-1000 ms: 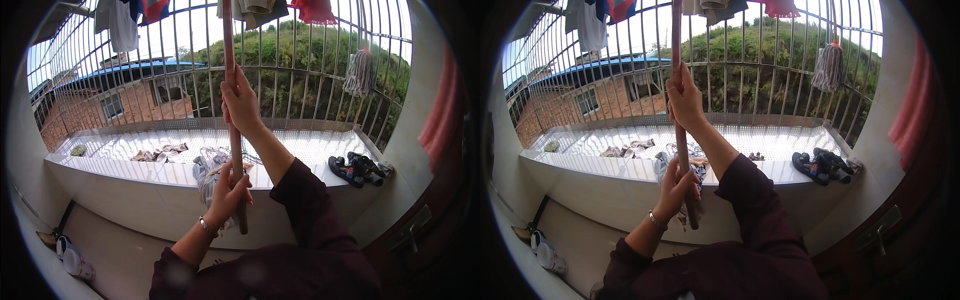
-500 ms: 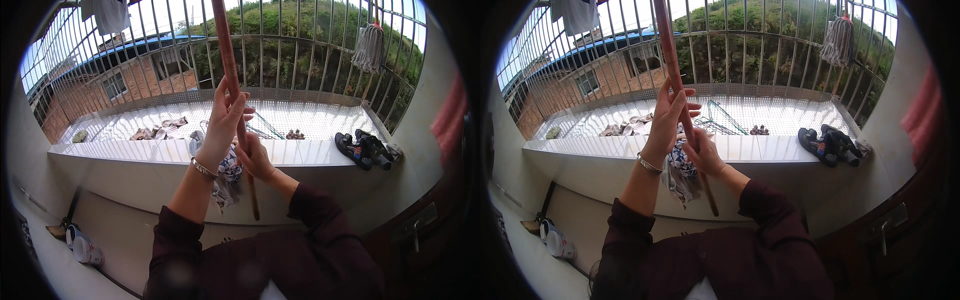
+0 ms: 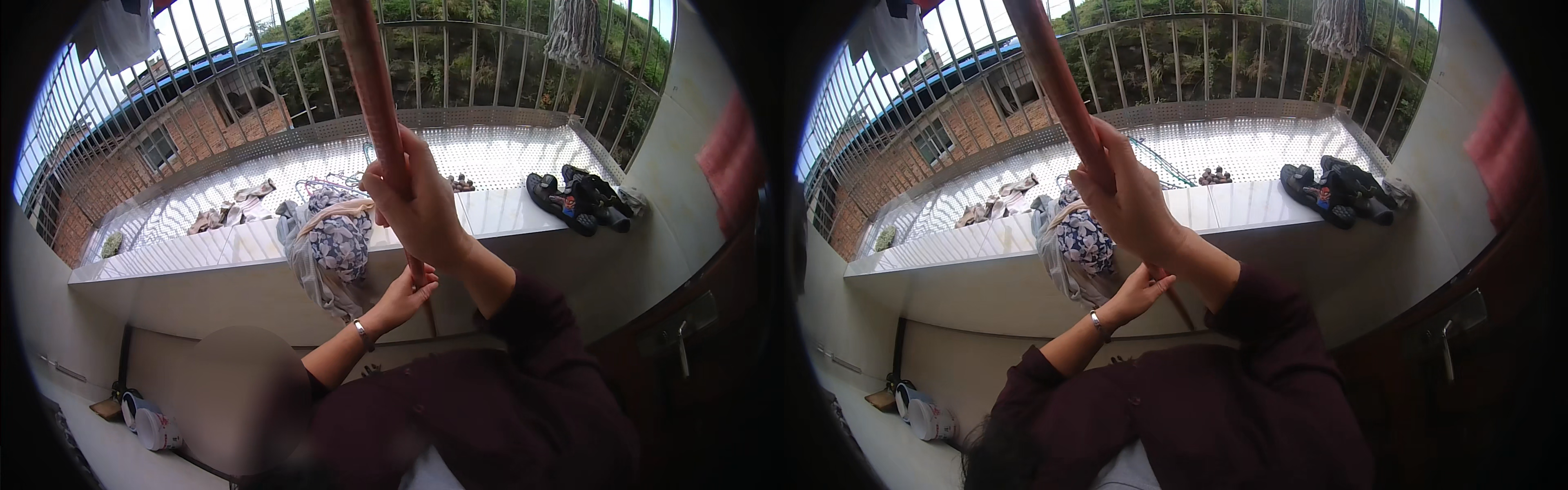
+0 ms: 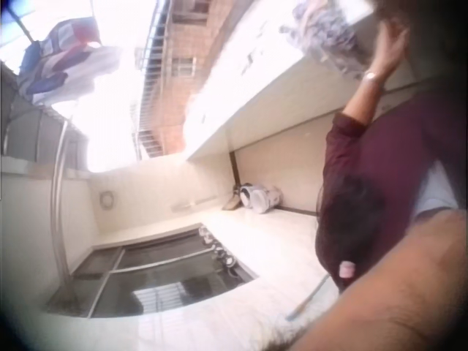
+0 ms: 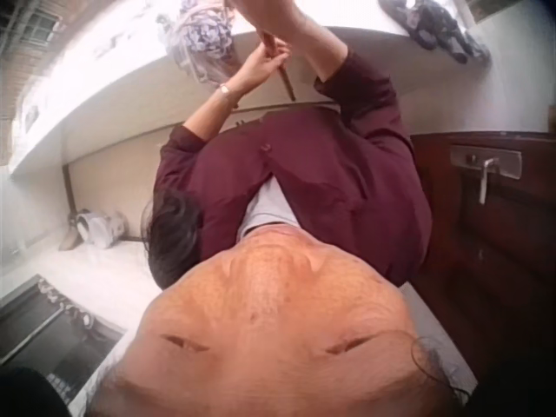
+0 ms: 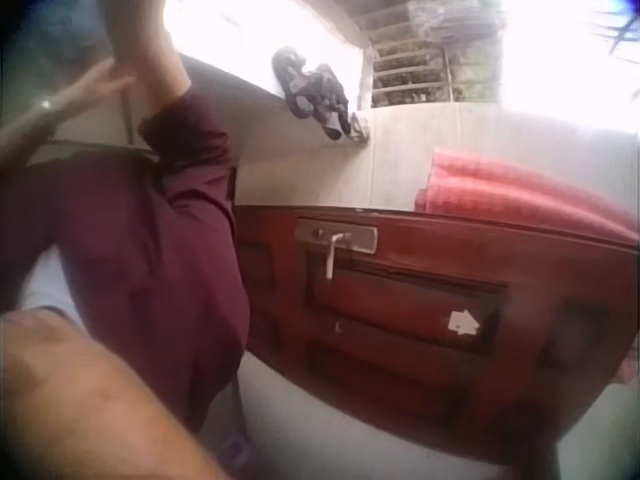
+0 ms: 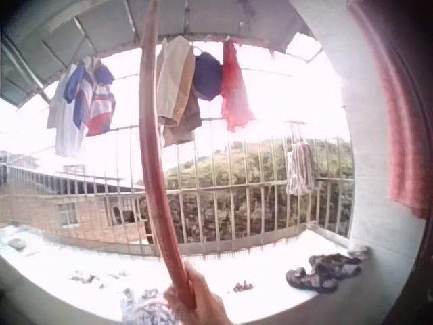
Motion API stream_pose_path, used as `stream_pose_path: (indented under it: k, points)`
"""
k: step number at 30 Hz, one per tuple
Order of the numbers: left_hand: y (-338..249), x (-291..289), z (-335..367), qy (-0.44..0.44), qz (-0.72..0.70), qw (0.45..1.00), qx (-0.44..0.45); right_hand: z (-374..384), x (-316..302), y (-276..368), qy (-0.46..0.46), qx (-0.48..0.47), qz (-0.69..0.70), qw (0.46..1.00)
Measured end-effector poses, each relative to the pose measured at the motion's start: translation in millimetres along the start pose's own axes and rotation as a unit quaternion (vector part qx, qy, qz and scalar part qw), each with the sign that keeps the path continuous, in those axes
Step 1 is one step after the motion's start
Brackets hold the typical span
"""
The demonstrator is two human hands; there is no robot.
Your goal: The person hangs several garments on a balcony clothesline using a long wooden pole and plastic hangers. They pick up each item, place it on a hanger, and use the pole to lift and secure the hanger on the line.
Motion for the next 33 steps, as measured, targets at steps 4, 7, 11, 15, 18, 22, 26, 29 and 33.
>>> stream_pose_path:
  k: [4, 7, 11, 15, 18, 22, 26, 29, 33]
  points:
    - [-27.0, -16.4, 9.5, 0.014, -0.011, 0.998, 0.064, -57.7, -11.6, -43.3, 0.004, 0.073, -0.103, 0.992]
    - [-60.2, -20.9, 20.5, 0.036, -0.049, 0.993, 0.103, -103.5, -23.3, -78.4, -0.021, 0.157, -0.062, 0.985]
    - [-38.7, -3.6, 31.6, 0.034, 0.018, 0.997, 0.064, -155.8, -50.7, -92.8, -0.080, 0.235, -0.149, 0.957]
    - [-23.2, 20.5, 52.8, 0.042, 0.021, 0.998, 0.042, -205.7, -75.9, -100.6, -0.134, 0.312, -0.205, 0.918]
    - [-11.6, 27.4, 64.3, 0.047, 0.005, 0.999, 0.017, -247.2, -88.0, -119.7, -0.157, 0.339, -0.220, 0.901]
    - [-2.0, 38.3, 75.2, 0.043, 0.049, 0.998, 0.000, -307.7, -119.1, -136.0, -0.211, 0.396, -0.246, 0.859]
    - [-0.7, 54.7, 95.5, 0.064, 0.067, 0.996, -0.006, -355.5, -161.5, -138.9, -0.262, 0.489, -0.251, 0.793]
    - [-2.0, 68.7, 114.8, 0.078, 0.081, 0.994, 0.009, -390.7, -190.1, -148.5, -0.302, 0.540, -0.252, 0.744]
    - [1.1, 81.0, 133.4, 0.089, 0.094, 0.991, 0.021, -440.1, -222.5, -164.4, -0.330, 0.575, -0.280, 0.694]
Point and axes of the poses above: each hand's wrist, its own z-axis towards the middle knuckle, its own x-axis out of the palm, y = z × x, the point moved 2 cm from there along z, towards the middle knuckle, and after that the axes turned 13 degrees about y, right-handed, at the moved point
